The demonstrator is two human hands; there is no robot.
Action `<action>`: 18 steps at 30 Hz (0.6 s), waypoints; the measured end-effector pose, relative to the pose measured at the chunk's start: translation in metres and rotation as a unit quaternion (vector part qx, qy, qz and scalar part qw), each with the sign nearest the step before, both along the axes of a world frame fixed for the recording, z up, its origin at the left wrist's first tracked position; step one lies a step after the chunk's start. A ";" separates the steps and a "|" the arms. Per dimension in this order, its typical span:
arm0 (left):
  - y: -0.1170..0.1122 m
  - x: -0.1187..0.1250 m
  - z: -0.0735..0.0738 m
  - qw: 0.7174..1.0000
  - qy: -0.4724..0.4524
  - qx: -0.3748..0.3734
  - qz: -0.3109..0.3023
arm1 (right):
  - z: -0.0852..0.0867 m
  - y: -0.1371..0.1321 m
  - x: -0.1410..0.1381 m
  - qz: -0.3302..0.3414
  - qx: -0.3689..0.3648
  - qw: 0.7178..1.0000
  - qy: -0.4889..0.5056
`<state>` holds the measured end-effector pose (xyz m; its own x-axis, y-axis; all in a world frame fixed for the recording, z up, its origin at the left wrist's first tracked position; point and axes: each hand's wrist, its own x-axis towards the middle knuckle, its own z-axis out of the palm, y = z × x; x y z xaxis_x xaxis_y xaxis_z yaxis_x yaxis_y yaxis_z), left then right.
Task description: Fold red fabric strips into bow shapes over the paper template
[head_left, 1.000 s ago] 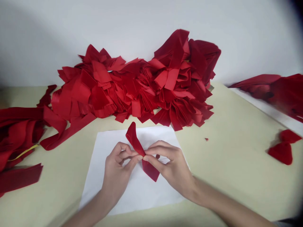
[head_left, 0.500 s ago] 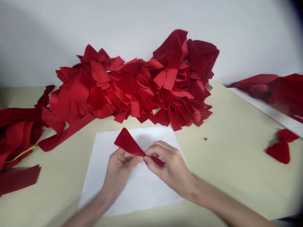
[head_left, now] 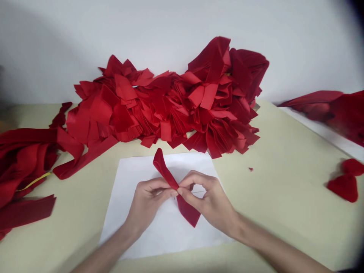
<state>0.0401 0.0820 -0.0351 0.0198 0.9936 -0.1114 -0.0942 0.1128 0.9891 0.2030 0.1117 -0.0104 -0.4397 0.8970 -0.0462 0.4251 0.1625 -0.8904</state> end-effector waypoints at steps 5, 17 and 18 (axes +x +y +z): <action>-0.001 -0.003 -0.002 0.999 0.037 0.025 0.005 | 0.001 0.002 0.000 -0.013 -0.072 0.997 0.024; 0.000 -0.005 0.002 0.997 -0.022 0.017 -0.070 | 0.010 0.012 0.001 0.018 -0.287 0.939 0.191; -0.001 -0.005 0.002 0.997 -0.031 0.011 -0.073 | 0.010 0.011 0.001 0.020 -0.289 0.936 0.199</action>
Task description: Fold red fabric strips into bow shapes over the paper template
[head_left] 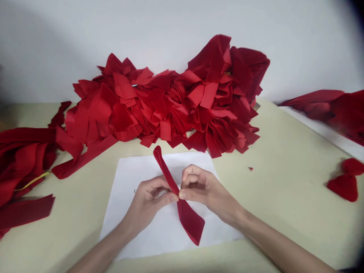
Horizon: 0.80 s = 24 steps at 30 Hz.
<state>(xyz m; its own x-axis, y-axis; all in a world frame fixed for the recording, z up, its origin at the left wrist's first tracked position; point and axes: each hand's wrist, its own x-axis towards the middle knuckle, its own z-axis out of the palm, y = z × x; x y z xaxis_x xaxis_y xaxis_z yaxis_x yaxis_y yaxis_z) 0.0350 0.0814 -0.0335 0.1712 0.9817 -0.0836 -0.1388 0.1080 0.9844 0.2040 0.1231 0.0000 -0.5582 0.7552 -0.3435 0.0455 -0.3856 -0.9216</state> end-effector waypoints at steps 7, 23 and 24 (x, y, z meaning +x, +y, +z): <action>0.002 0.005 0.000 0.985 -0.151 -0.041 -0.065 | -0.001 -0.001 0.003 0.008 0.019 0.999 0.036; 0.005 0.002 0.005 0.957 -0.220 -0.112 -0.154 | 0.003 -0.003 0.000 0.019 0.050 0.999 0.006; 0.005 0.002 0.005 0.954 -0.212 -0.129 -0.167 | 0.003 -0.003 0.000 0.023 0.041 0.999 0.002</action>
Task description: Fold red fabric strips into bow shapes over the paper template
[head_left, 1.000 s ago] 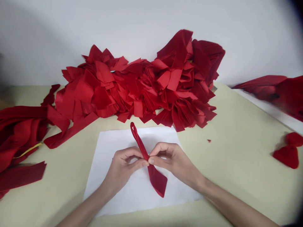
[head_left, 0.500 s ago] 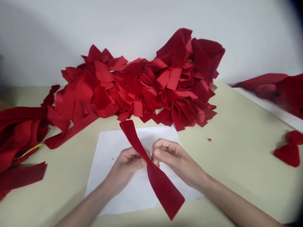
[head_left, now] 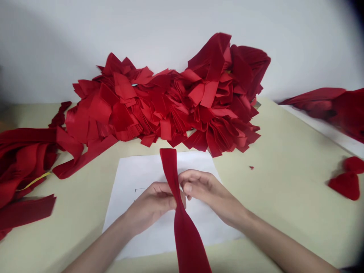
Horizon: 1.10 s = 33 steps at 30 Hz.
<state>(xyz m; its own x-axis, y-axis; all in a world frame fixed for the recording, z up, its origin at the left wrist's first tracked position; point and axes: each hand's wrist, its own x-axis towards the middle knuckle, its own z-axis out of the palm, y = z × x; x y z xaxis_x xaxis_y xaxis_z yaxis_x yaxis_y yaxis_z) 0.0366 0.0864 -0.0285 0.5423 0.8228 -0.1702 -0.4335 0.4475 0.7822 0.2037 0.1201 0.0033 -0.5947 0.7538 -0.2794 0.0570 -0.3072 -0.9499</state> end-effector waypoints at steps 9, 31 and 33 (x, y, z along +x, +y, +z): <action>0.000 -0.005 -0.011 0.991 -0.037 -0.066 -0.112 | -0.006 0.003 0.004 0.001 -0.084 0.996 0.036; 0.000 -0.013 -0.010 0.978 0.056 -0.101 -0.171 | -0.011 0.025 0.017 -0.042 -0.035 0.998 0.036; 0.000 -0.013 -0.011 0.976 0.064 -0.111 -0.175 | -0.011 0.026 0.018 -0.032 -0.017 0.999 0.031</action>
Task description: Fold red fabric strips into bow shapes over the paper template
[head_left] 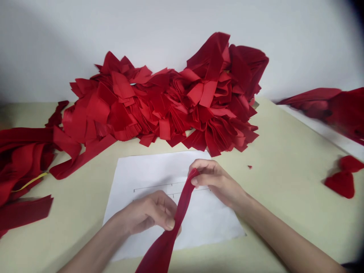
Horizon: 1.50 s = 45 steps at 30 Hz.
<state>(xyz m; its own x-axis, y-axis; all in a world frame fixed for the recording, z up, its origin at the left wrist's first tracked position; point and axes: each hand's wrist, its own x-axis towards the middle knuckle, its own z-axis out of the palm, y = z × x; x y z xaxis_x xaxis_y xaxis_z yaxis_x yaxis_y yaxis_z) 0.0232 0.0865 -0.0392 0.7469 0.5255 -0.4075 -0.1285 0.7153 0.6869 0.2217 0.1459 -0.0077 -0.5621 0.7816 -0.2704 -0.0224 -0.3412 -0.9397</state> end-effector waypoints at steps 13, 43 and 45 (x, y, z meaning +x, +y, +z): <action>0.000 -0.001 -0.002 1.000 0.008 -0.010 0.011 | 0.001 0.010 0.007 0.062 0.077 0.993 -0.065; -0.006 0.016 0.004 0.881 0.235 0.203 0.356 | -0.004 -0.035 -0.014 -0.046 0.391 0.896 -0.207; -0.007 0.016 0.005 0.875 0.260 0.204 0.354 | -0.007 -0.037 -0.014 -0.060 0.465 0.859 -0.205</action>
